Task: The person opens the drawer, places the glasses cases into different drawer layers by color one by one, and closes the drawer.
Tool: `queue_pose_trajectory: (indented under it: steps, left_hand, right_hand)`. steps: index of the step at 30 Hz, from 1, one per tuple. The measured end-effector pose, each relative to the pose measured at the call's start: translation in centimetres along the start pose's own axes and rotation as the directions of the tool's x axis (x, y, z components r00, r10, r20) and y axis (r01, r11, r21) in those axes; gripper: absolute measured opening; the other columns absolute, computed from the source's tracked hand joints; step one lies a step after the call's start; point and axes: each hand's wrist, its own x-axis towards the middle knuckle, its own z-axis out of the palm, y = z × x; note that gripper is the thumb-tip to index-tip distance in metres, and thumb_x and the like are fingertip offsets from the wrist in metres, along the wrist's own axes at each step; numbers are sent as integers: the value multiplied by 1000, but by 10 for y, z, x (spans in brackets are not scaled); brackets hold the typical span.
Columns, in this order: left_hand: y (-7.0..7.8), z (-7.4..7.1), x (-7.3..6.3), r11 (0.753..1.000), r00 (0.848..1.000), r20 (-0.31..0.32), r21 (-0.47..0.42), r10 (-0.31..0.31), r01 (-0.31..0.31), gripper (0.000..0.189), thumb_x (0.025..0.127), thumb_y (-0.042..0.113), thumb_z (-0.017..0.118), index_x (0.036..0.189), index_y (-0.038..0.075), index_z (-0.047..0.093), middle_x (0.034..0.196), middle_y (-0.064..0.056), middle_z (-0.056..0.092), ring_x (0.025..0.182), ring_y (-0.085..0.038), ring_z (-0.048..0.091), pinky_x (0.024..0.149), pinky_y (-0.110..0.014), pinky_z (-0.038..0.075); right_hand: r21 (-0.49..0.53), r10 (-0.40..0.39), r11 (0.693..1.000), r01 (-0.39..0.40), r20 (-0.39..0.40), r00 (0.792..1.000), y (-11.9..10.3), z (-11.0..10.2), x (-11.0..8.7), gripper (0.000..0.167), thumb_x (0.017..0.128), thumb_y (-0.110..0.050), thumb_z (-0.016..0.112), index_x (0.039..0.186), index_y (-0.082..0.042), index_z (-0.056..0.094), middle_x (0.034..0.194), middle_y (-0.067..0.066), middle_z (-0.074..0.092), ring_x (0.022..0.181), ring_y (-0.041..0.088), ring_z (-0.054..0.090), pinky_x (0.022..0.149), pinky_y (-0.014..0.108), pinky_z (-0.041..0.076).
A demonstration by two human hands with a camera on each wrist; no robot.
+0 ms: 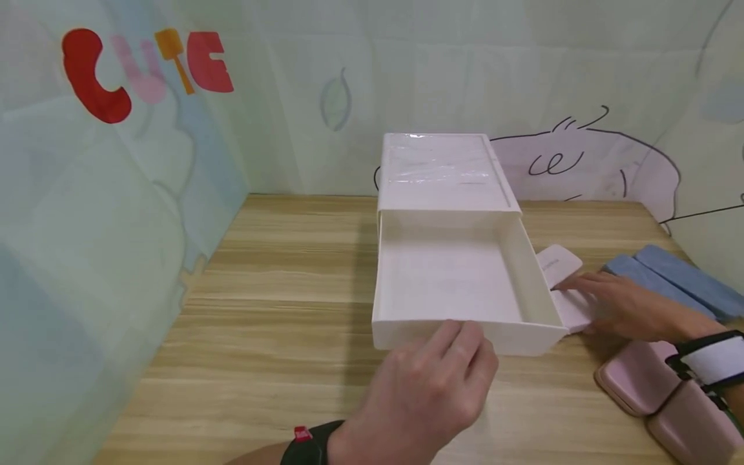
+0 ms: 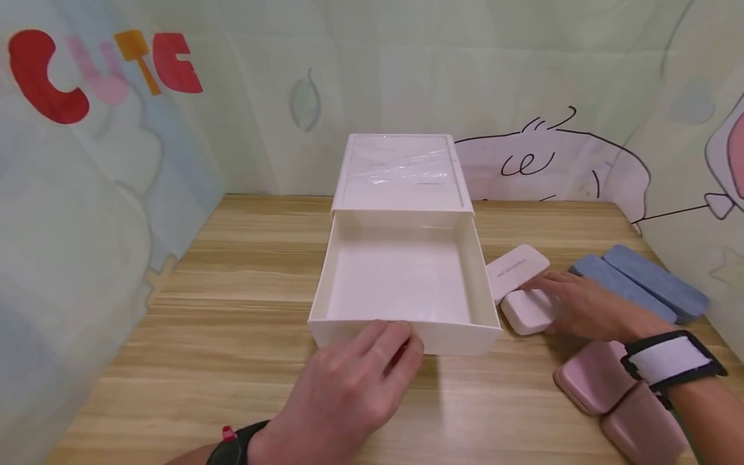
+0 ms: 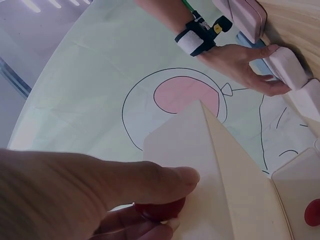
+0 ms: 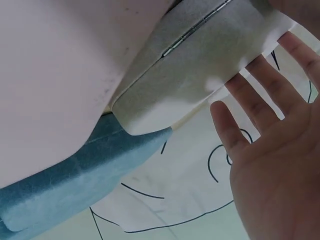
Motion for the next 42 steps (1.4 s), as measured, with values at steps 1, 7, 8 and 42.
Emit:
queue_pose_trajectory:
  steps: [1, 7, 8, 42]
  left_hand:
    - [0, 0, 0, 1000, 1000, -2, 2, 0, 0, 30, 95, -2, 44, 88, 11, 70, 86, 3, 59, 72, -7, 53, 46, -16, 32]
    - [0, 0, 1, 1000, 1000, -14, 10, 2, -2, 29, 94, -3, 44, 87, 11, 70, 85, 3, 59, 73, -7, 53, 48, -16, 33]
    - [0, 0, 1, 1000, 1000, -14, 9, 2, -2, 30, 94, -3, 44, 87, 11, 70, 85, 2, 59, 72, -7, 52, 48, -16, 33]
    - [4, -2, -1, 1000, 1000, 19, -6, -14, 15, 34, 96, -5, 41, 89, 11, 71, 85, 2, 58, 73, -7, 55, 47, -16, 37]
  right_hand:
    - [4, -11, 1000, 11, -11, 1000, 1, 0, -1, 77, 69, -10, 91, 139, -19, 59, 135, 12, 64, 120, 37, 62, 88, 59, 55]
    - [-48, -60, 997, 56, -89, 994, 3, -6, -5, 78, 69, -12, 92, 139, -15, 58, 135, 9, 64, 120, 34, 62, 89, 55, 55]
    - [-66, -72, 996, 65, -108, 992, 3, -7, -6, 78, 69, -14, 92, 139, -15, 59, 135, 8, 64, 119, 32, 62, 91, 51, 55]
    - [-136, -173, 983, 128, -413, 894, -42, -76, -10, 82, 62, -14, 94, 138, -8, 63, 124, 2, 65, 112, -8, 40, 83, 17, 35]
